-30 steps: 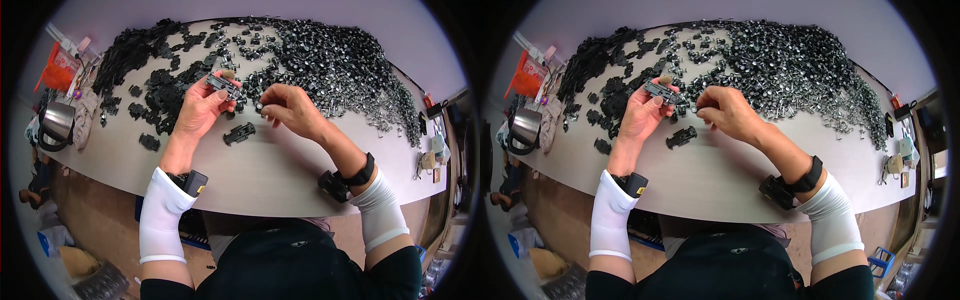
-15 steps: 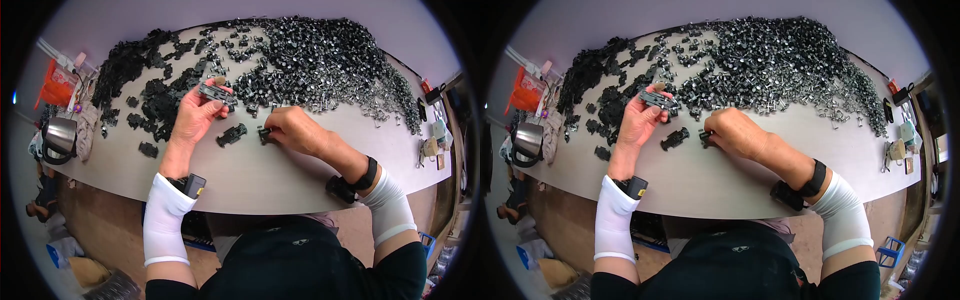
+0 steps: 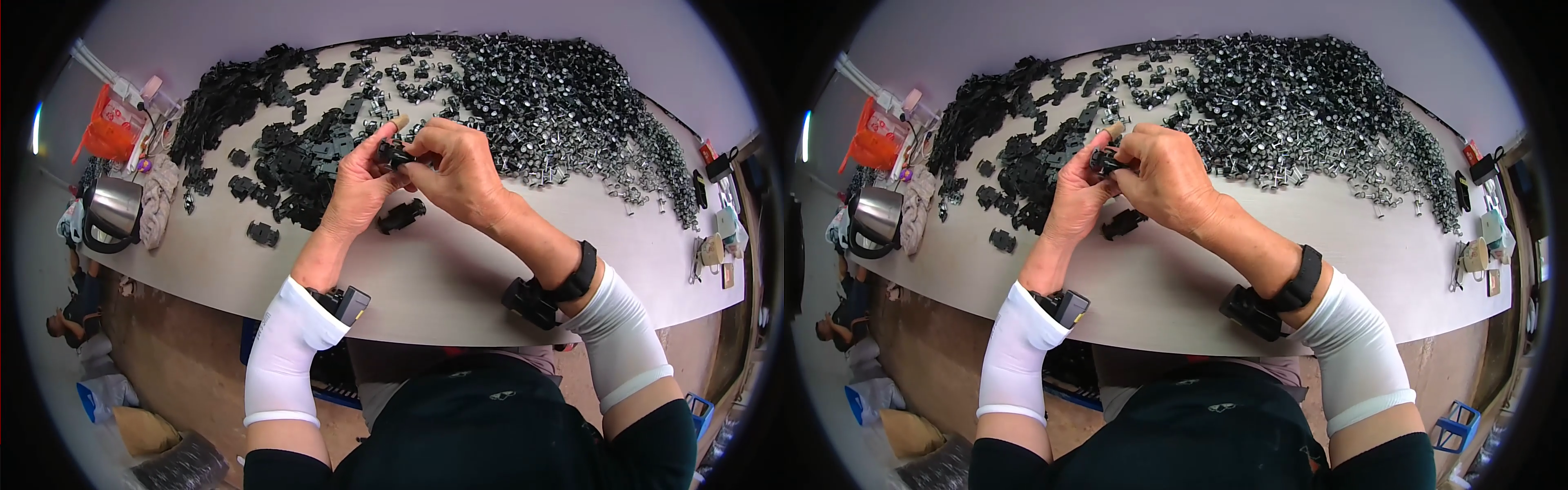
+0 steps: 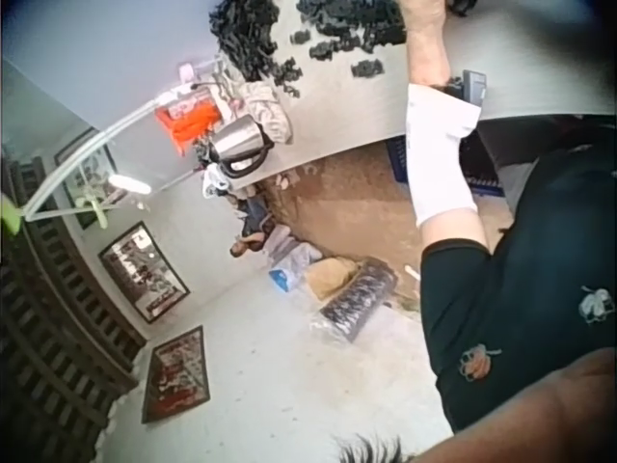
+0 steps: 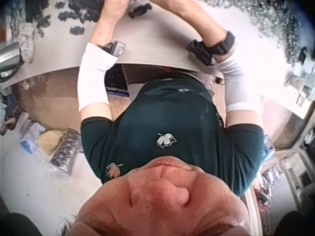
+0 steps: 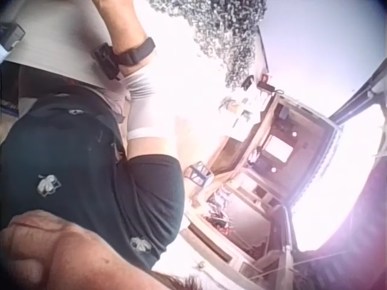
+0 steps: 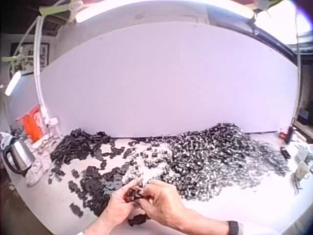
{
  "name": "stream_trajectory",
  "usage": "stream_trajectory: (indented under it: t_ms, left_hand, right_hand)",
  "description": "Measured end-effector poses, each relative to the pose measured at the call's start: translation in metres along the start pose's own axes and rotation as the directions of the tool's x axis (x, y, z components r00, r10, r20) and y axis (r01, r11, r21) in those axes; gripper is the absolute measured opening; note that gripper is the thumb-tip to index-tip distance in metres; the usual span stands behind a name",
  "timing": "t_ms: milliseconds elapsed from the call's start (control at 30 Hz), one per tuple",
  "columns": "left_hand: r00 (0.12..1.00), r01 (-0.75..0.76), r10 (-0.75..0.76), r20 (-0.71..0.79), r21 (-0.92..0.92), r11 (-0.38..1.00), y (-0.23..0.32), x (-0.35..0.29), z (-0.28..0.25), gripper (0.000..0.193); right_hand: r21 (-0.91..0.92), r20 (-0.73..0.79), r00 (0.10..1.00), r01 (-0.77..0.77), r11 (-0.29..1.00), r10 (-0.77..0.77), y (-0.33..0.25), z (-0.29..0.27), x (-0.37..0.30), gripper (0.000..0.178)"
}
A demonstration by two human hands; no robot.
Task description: The person assembles toy car chassis by hand, picking up a plastic base and inserting two metal axles with wheels into the slots. After completing each assembly, the person drops the chassis into a blue plastic crate located under the table.
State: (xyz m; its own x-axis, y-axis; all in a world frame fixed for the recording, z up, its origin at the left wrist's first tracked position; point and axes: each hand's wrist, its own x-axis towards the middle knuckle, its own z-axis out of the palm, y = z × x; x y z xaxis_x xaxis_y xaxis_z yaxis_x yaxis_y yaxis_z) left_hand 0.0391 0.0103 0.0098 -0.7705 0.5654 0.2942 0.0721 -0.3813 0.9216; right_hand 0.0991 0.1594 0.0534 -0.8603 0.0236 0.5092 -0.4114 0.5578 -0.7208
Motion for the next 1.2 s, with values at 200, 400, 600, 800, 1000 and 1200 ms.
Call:
stream_trajectory:
  t_ms: [200,400,600,800,1000,1200]
  left_hand:
    - [1.0,0.028,-0.028,-0.001,-0.015,0.999,0.0,0.0,-0.001,0.061]
    - [1.0,-0.021,0.022,-0.012,0.091,0.996,-0.002,-0.003,0.002,0.062]
    - [0.999,0.026,-0.025,-0.03,0.013,1.0,0.0,-0.003,0.003,0.062]
    - [1.0,-0.015,0.016,-0.005,0.051,0.999,-0.003,-0.005,0.004,0.061]
    - [0.999,0.048,-0.048,0.003,0.045,0.998,0.018,-0.005,0.012,0.041]
    - [0.985,0.163,-0.169,-0.039,-0.124,0.979,0.007,-0.002,-0.01,0.018]
  right_hand:
    - [-0.001,0.002,1.0,0.013,1.0,-0.013,0.001,0.002,0.004,0.007]
    - [-0.114,-0.011,0.998,0.059,0.992,-0.061,0.0,0.005,0.004,0.007]
    - [-0.001,-0.079,0.997,-0.003,1.0,0.003,-0.006,0.009,0.003,0.009]
    - [-0.11,-0.007,0.999,0.034,0.993,-0.034,-0.006,0.005,0.005,0.009]
    - [-0.196,-0.028,0.962,0.263,0.945,-0.273,0.006,0.006,0.006,0.011]
    - [-0.056,0.053,0.98,0.195,0.979,-0.192,0.006,0.008,0.008,0.036]
